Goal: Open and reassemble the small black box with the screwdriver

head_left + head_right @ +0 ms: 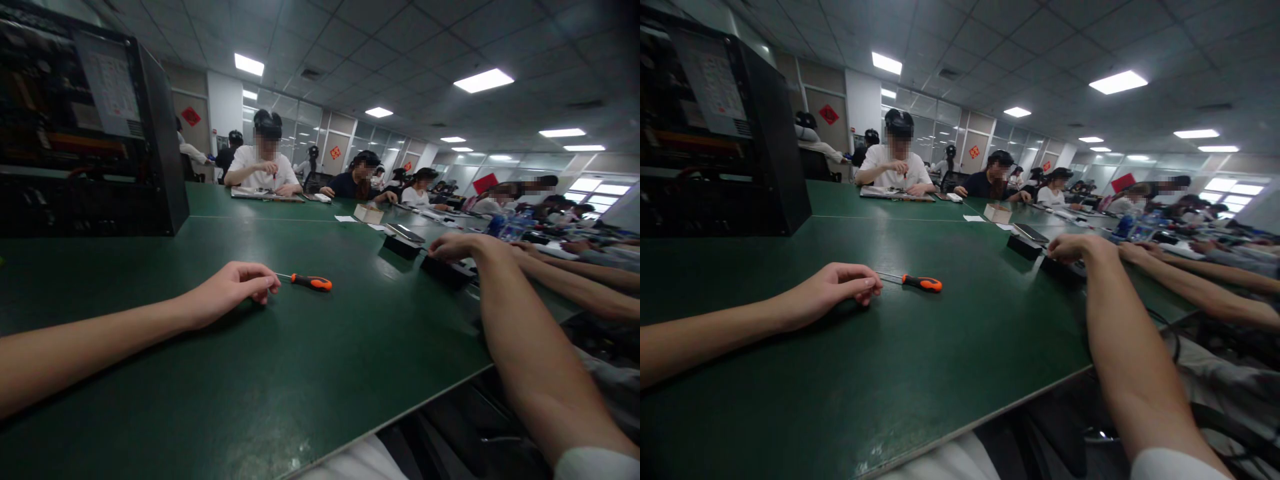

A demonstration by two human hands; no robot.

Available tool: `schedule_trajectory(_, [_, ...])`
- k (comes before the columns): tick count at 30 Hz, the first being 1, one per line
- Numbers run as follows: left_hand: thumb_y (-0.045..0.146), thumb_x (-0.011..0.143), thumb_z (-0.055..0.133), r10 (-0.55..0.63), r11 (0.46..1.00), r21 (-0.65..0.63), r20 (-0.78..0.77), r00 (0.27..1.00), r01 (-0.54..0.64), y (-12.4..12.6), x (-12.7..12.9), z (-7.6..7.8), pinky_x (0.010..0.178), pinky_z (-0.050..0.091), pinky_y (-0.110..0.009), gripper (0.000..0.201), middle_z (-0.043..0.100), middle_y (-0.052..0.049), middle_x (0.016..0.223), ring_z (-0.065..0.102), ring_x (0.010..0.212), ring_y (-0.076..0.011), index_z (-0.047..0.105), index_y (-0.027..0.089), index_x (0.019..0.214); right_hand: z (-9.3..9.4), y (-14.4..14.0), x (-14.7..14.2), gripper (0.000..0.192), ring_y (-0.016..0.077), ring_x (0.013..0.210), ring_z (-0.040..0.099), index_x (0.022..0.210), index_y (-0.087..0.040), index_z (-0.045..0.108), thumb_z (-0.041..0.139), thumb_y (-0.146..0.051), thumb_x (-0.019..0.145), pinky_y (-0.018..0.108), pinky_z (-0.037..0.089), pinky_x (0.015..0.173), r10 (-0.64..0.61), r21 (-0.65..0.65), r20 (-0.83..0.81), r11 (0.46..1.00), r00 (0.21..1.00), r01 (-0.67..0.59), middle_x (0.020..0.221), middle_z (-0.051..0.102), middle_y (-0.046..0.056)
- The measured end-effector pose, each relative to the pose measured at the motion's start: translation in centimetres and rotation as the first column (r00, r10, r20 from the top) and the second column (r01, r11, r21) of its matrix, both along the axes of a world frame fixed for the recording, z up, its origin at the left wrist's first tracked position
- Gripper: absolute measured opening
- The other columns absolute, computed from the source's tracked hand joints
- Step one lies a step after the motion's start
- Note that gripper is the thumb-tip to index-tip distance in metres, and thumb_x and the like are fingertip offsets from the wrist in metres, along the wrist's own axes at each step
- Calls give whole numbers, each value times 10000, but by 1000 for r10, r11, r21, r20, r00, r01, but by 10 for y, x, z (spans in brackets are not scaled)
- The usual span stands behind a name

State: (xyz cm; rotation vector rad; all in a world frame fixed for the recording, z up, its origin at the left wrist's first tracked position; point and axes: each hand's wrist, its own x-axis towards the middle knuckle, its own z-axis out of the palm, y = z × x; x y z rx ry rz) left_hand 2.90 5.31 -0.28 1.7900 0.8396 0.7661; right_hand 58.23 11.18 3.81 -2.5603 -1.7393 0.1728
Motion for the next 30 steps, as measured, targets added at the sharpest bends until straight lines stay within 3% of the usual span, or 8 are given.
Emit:
schedule_trajectory(4, [446,835,708,-17,1000,-8,7,1000,17,1,0,-1,686,469,-280,290,683,-34,825,572,718,-164,751,162,872,0,0,-7,294,177,976,659,1184,-156,639,593,-373,991,362,583,847,-92,-150,16,984,996,94,1162,658,82])
schedule_trajectory(8, [450,837,706,-19,1000,-12,4,1000,19,-1,1,0,693,470,-287,293,679,-35,820,573,720,-169,751,162,866,-6,10,-16,340,205,1030,650,1177,-154,643,599,-426,980,381,562,887,-119,-47,159,991,980,128,1174,652,87])
schedule_trajectory(12, [447,823,715,-15,1000,-20,9,1000,16,-3,2,2,690,466,-286,290,680,-35,816,568,709,-164,747,160,848,-23,27,-28,419,209,1007,645,1139,-143,634,556,-521,976,391,533,886,-51,58,252,998,966,38,1126,661,101])
schedule_trajectory(16, [450,822,704,-12,1000,-16,-2,1000,12,-4,2,3,685,478,-291,298,681,-40,809,576,705,-169,743,156,844,-40,40,-42,414,288,993,653,1132,-130,594,613,-473,900,357,493,789,22,106,291,993,956,-55,1105,675,171])
schedule_trajectory(23, [438,831,714,-16,1000,-22,17,1000,17,-2,2,0,684,479,-280,288,681,-29,801,580,703,-157,737,152,851,-58,52,-82,467,309,956,664,1235,-97,468,556,-431,921,352,478,770,136,204,246,961,960,-188,1113,672,224])
schedule_trajectory(26, [454,831,709,-16,1000,-14,12,1000,16,-3,2,0,685,480,-292,305,678,-29,792,580,695,-161,733,151,850,-62,52,-105,437,323,947,655,1205,-101,459,561,-411,915,362,466,767,206,248,228,933,951,-262,1098,669,236])
schedule_trajectory(30, [481,833,694,-23,1000,7,-16,1000,23,-3,2,1,702,485,-314,332,676,-38,802,589,708,-175,722,150,851,-54,39,-136,338,280,863,648,1084,-167,478,569,-435,900,322,438,695,336,298,186,876,923,-379,995,681,151])
